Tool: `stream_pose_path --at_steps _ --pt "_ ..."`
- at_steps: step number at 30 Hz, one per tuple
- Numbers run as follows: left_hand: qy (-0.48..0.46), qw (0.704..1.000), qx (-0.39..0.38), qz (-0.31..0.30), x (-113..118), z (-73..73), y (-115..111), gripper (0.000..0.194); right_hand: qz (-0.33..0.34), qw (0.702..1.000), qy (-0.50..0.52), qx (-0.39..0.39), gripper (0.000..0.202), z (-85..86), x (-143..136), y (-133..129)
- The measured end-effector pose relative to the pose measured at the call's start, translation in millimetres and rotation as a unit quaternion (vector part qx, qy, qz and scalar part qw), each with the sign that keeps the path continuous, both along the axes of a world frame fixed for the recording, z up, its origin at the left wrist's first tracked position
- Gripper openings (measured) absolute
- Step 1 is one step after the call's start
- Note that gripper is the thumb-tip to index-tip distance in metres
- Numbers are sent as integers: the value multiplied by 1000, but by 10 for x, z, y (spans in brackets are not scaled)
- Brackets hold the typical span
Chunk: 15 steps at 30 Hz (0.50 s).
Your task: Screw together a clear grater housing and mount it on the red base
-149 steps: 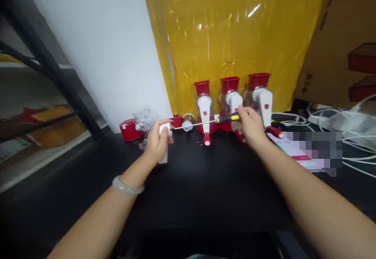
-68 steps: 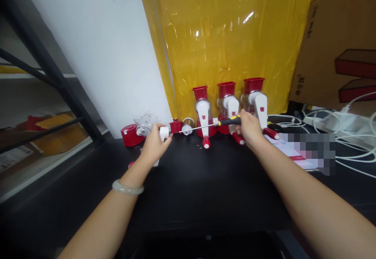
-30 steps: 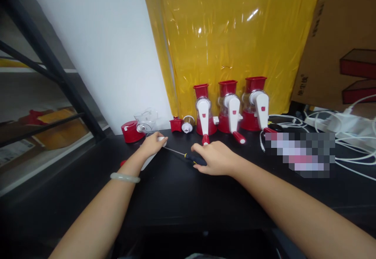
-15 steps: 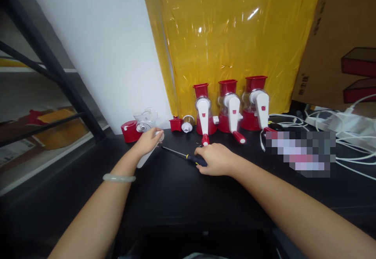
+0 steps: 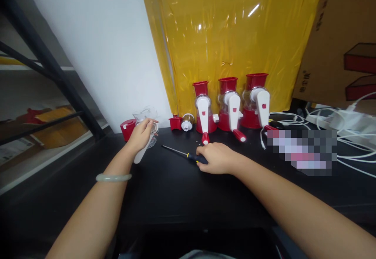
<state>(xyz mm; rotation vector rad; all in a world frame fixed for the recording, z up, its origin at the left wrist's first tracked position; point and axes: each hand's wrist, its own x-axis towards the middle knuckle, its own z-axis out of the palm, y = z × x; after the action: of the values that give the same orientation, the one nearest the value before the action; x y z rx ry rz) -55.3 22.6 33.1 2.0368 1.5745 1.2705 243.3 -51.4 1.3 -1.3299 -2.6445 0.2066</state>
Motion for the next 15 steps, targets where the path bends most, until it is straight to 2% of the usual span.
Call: stream_pose_path --at_steps 4,8,12,15 --pt "-114 993 -11 -31 -13 50 -4 32 -10 999 31 -10 19 47 9 -17" --pt "-218 973 10 -68 -51 75 18 36 -1 993 115 -19 22 138 99 -28" --pt "-207 976 53 -45 -83 45 39 36 -32 974 225 14 27 202 275 16" --pt "-173 982 73 -26 -88 22 49 36 -72 946 309 67 28 225 397 88"
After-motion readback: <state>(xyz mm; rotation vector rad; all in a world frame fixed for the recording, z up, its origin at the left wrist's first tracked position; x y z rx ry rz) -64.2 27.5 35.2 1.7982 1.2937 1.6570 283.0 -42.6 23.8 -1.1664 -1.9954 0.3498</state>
